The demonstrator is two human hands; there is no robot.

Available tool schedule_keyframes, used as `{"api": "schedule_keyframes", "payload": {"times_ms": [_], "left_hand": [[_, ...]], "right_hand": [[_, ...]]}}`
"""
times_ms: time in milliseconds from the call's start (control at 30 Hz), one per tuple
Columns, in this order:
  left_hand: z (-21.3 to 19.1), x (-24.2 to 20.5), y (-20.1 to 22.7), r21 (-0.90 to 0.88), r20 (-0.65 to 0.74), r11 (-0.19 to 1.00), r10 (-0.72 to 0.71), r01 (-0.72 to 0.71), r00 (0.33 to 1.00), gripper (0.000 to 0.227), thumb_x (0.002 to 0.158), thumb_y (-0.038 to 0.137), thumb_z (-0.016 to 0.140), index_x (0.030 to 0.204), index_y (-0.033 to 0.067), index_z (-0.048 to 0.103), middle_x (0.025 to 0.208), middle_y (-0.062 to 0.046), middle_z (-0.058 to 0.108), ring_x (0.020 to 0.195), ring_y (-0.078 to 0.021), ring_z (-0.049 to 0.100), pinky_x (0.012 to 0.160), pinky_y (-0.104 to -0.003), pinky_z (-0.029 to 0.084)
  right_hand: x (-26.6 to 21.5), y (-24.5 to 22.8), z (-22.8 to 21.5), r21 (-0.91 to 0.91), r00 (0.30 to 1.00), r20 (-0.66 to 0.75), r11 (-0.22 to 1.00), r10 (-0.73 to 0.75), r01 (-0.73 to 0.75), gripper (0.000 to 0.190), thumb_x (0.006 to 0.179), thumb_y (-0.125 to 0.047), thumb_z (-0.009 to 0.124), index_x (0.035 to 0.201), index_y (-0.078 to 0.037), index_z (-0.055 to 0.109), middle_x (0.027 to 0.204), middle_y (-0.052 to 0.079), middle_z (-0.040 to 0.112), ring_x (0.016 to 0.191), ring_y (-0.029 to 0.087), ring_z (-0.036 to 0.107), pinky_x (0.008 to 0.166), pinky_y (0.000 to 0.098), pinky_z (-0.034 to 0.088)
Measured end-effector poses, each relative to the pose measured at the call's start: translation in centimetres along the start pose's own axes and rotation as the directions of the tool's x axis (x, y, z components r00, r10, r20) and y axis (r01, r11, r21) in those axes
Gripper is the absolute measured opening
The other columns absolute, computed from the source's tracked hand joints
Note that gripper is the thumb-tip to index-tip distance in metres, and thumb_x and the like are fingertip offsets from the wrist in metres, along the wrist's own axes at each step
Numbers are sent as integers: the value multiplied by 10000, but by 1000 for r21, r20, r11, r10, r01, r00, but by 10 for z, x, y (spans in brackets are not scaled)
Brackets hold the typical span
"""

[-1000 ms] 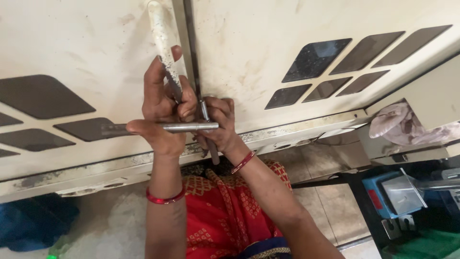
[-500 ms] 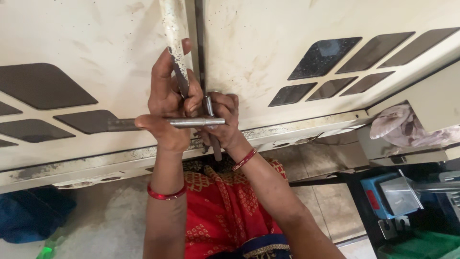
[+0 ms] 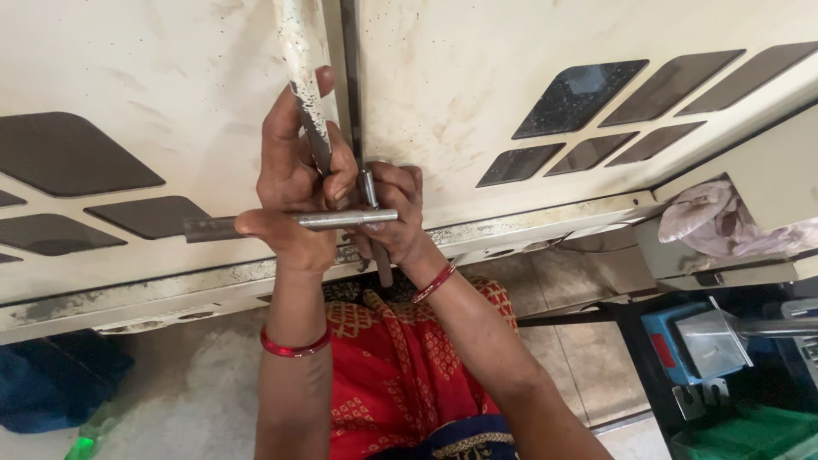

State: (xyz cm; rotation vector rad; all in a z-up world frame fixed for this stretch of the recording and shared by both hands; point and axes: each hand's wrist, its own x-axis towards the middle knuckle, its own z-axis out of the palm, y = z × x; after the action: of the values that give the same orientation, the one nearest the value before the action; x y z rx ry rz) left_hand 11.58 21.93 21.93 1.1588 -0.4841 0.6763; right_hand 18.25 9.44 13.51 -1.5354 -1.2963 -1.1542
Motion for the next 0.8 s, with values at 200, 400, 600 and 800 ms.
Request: {"api": "schedule_keyframes", "payload": {"times_ms": [200,400,600,800], "left_hand": [[3,1,4,41,-10,999,-17,17,1000,1302,767,982,286,1591,-26,295,1533,-139,466,639,-63,406,507,-207,338],[4,0,2,-19,10,1000,3,-3,1000,1278,797,961,283,1622,-15,315,1418,-123,543,644,-52,408,522,-202,329],[3,1,2,45,7,999,13,-13,1000,1301,783,976,256,1603,-33,321,1361,-129,569,613,-39,403,496,-196,328],[3,3,4,73,-35,997,-2,5,999,1319,771,982,294,1585,-56,276,1604,-203,410,623,-70,387,469,-210,320]], "right_hand": [[0,1,5,40,996,-83,999,-25,29,280,922,-315,744,1136,-258,573,1038,32,666,1125,323,650,896,476,464],[1,0,2,19,999,-45,1000,-4,5,299,899,-367,783,1103,-285,580,992,34,653,1101,334,650,875,473,463],[1,-1,3,25,999,-54,1000,-6,8,298,901,-311,763,1128,-277,573,1017,33,658,1103,328,653,879,473,460],[3,-2,4,-12,999,-50,1000,1,-1,276,927,-247,776,1111,-279,573,1032,33,651,1103,316,658,863,456,457]]}}
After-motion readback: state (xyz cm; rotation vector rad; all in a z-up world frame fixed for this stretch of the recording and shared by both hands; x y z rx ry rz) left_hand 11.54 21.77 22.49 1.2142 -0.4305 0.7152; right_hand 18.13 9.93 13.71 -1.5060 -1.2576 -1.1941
